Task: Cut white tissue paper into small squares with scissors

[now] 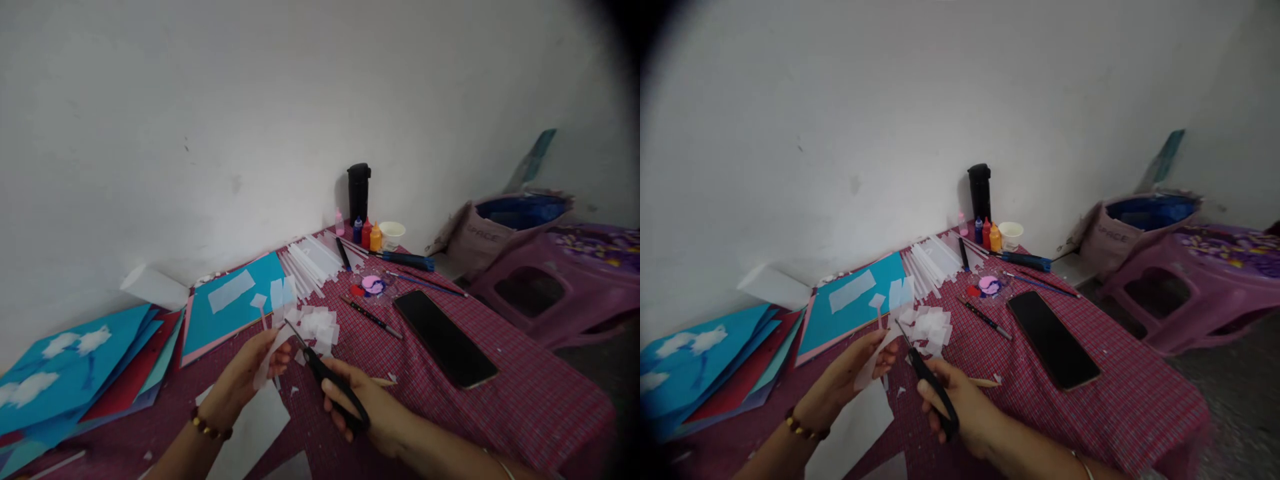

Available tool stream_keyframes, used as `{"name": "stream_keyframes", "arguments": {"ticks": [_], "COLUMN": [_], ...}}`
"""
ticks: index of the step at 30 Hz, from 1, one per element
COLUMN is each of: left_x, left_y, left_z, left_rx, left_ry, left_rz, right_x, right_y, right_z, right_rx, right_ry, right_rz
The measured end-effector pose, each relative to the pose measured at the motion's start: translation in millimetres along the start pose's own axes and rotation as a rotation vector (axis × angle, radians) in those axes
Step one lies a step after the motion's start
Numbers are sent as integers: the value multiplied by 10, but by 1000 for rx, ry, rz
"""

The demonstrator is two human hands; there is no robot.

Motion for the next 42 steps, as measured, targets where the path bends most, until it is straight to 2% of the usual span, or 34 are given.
{"name": "stream_keyframes", "arguments": {"ticks": [2, 6, 11, 15, 19, 25, 28, 37, 39, 42], "left_x": [-77, -167, -123, -127, -126, 24, 83, 195, 159, 27], "left_y": [2, 128, 390, 496, 444, 309, 288, 270, 257, 227], "left_z": [32, 116, 181, 160, 98, 79, 63, -43, -37, -12], "left_rx": [-18, 118, 274, 295, 269, 204, 208, 217, 195, 134], "left_ry": [-12, 16, 21, 90, 75, -102, -141, -150, -146, -65], "left_rz": [-39, -96, -112, -55, -25, -119, -127, -160, -182, -191], "right_x": [-21, -28, -11, -3, 27, 27, 11, -13, -24, -44], "right_y": [9, 31, 63, 85, 72, 67, 95, -18, -48, -47], "right_z": [0, 14, 37, 38, 33, 15, 4, -27, -34, -36], "right_rx": [17, 20, 6, 46, 60, 66, 52, -41, -46, -24], "right_ry": [18, 16, -47, -70, -124, -121, -115, -36, -12, 9], "right_rz": [-27, -140, -237, -203, -166, -151, -136, 2, 27, 10]}}
Point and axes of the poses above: each hand's wrist, its own z-axis away from the middle knuckle, its own x-axis out of the palm, y = z × x, the point moved 6 cm from there along -z, towards the middle knuckle, and after that the axes turned 13 degrees about -x, right-handed, at the moved point
